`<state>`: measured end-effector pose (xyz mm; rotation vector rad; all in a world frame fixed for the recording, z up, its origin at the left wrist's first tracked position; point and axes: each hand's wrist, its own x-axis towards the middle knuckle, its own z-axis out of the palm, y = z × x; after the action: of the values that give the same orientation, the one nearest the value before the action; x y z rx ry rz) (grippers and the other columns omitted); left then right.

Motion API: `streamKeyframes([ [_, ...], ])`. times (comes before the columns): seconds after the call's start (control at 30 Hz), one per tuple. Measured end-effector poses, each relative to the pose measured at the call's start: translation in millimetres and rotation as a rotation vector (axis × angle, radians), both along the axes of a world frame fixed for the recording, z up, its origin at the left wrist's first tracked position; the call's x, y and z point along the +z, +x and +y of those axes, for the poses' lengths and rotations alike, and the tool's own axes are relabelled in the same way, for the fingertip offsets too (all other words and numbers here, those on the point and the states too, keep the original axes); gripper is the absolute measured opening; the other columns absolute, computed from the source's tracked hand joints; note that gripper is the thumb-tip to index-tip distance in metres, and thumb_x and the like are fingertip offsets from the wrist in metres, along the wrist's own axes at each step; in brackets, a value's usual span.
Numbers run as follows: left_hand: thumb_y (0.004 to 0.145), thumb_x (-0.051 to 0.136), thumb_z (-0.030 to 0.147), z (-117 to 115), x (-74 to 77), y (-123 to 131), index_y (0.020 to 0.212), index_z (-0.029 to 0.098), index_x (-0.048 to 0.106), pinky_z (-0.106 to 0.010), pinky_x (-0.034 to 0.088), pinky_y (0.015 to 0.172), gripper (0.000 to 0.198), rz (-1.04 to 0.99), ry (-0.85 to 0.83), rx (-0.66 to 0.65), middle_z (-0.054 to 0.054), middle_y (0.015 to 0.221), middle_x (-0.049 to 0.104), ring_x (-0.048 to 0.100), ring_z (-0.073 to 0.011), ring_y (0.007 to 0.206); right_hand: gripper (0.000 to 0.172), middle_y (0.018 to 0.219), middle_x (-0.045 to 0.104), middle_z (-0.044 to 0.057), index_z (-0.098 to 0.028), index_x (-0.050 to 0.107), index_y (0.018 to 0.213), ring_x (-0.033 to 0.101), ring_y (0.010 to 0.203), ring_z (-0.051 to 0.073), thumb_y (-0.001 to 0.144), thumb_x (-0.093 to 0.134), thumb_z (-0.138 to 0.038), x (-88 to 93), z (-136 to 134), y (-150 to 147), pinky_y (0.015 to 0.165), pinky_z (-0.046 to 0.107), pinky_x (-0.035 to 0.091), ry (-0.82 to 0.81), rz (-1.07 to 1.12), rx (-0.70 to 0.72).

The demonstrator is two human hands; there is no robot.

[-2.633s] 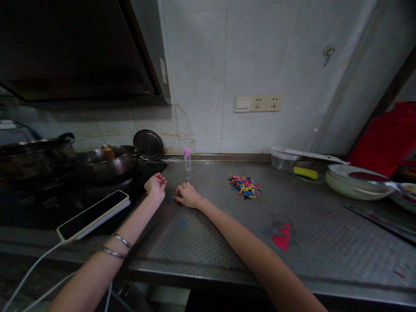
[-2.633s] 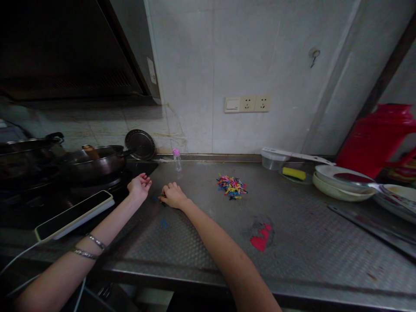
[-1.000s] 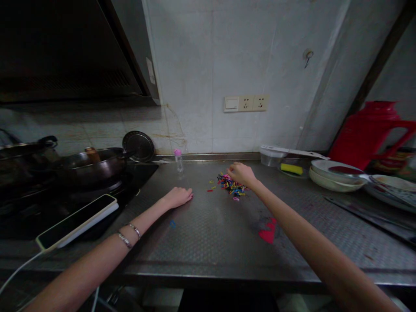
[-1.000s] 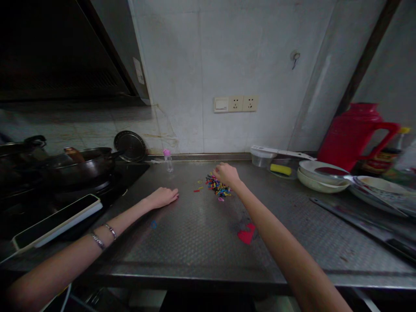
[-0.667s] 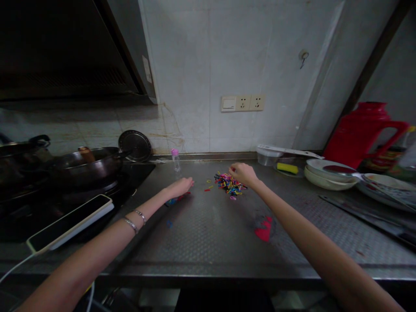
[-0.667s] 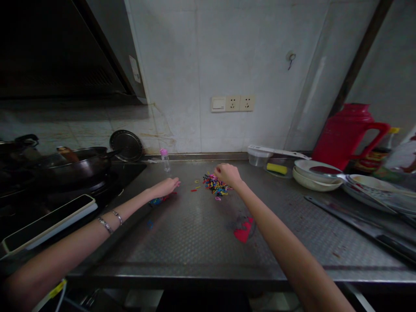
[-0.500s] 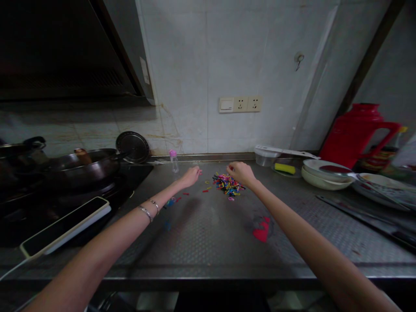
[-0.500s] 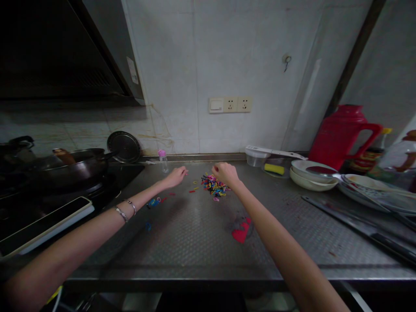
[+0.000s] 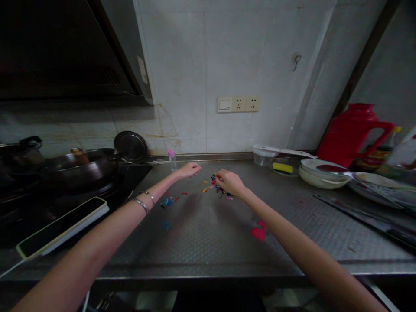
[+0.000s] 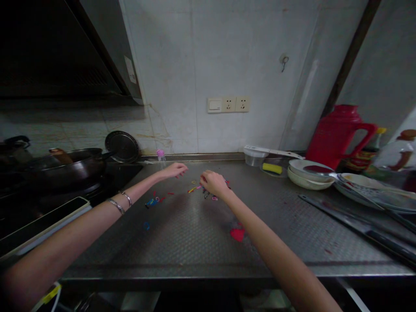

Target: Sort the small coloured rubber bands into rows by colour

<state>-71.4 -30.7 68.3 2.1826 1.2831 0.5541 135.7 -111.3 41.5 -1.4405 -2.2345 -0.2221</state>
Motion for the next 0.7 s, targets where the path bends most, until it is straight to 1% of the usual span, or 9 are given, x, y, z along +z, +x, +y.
streamKeyframes([
  [0.03,0.074,0.046,0.031,4,-1.3,-15,0.085,0.011,0.061,-0.017,0.037,0.046,0.028,0.078,0.021,-0.005,-0.005,0.073,0.06,0.052,-0.0106,0.058,0.02,0.09,0.062,0.006,-0.019,0.061,0.089,0.056,0.081,0.014,0.083,0.043,-0.026,-4.0,-4,-10,0.066,0.021,0.035,-0.033,-0.002,0.085],
  [0.07,0.071,0.048,0.029,7,-2.8,-31,0.08,0.011,0.062,-0.017,0.036,0.045,0.024,0.154,0.004,-0.012,-0.003,0.065,0.058,0.05,-0.0094,0.053,0.019,0.092,0.061,0.005,-0.019,0.061,0.091,0.056,0.08,0.013,0.082,0.045,-0.025,-8.4,-8,-21,0.067,0.02,0.036,-0.079,-0.001,0.183],
  [0.13,0.067,0.051,0.026,11,-6.6,-61,0.075,0.012,0.062,-0.017,0.035,0.043,0.02,0.279,-0.07,-0.031,-0.001,0.057,0.055,0.046,-0.008,0.047,0.021,0.093,0.061,0.005,-0.018,0.06,0.097,0.056,0.077,0.012,0.079,0.049,-0.023,-17.7,-17,-47,0.068,0.02,0.037,-0.162,0.041,0.34],
  [0.2,0.063,0.055,0.025,10,-11.2,-87,0.072,0.013,0.062,-0.017,0.036,0.043,0.017,0.377,-0.132,-0.085,-0.001,0.058,0.056,0.047,-0.0081,0.047,0.025,0.094,0.061,0.005,-0.017,0.06,0.099,0.055,0.075,0.012,0.077,0.054,-0.026,-27.0,-27,-76,0.067,0.021,0.038,-0.234,0.076,0.493],
  [0.3,0.058,0.06,0.027,4,-18.9,-112,0.077,0.015,0.063,-0.017,0.04,0.046,0.022,0.419,-0.27,-0.065,-0.002,0.066,0.061,0.052,-0.0103,0.054,0.032,0.093,0.061,0.006,-0.015,0.059,0.101,0.054,0.074,0.012,0.074,0.058,-0.033,-38.6,-41,-118,0.068,0.022,0.04,-0.301,0.16,0.689],
  [0.4,0.055,0.064,0.029,-2,-25.7,-125,0.08,0.016,0.062,-0.02,0.044,0.049,0.028,0.413,-0.447,-0.023,-0.003,0.071,0.062,0.055,-0.0125,0.059,0.039,0.09,0.06,0.007,-0.013,0.058,0.103,0.054,0.077,0.014,0.071,0.061,-0.037,-44.6,-49,-151,0.068,0.023,0.042,-0.339,0.217,0.752],
  [0.47,0.054,0.066,0.028,-5,-28.5,-130,0.079,0.016,0.062,-0.021,0.045,0.049,0.028,0.383,-0.495,-0.019,-0.002,0.07,0.062,0.056,-0.0128,0.059,0.038,0.09,0.06,0.007,-0.013,0.058,0.102,0.053,0.078,0.014,0.07,0.062,-0.033,-44.9,-51,-166,0.069,0.024,0.042,-0.341,0.21,0.77],
  [0.57,0.053,0.067,0.026,-8,-29.8,-135,0.075,0.016,0.063,-0.02,0.045,0.048,0.025,0.322,-0.523,-0.035,-0.003,0.067,0.062,0.056,-0.0128,0.058,0.034,0.09,0.059,0.006,-0.012,0.058,0.102,0.053,0.072,0.012,0.069,0.06,-0.021,-42.1,-52,-177,0.067,0.022,0.042,-0.348,0.174,0.797],
  [0.7,0.051,0.066,0.022,-15,-29.0,-137,0.069,0.016,0.063,-0.021,0.044,0.049,0.019,0.305,-0.546,-0.032,-0.002,0.062,0.062,0.055,-0.0122,0.055,0.033,0.083,0.059,0.004,-0.013,0.059,0.1,0.052,0.067,0.01,0.067,0.054,-0.01,-39.1,-54,-178,0.062,0.019,0.041,-0.388,0.162,0.826],
])
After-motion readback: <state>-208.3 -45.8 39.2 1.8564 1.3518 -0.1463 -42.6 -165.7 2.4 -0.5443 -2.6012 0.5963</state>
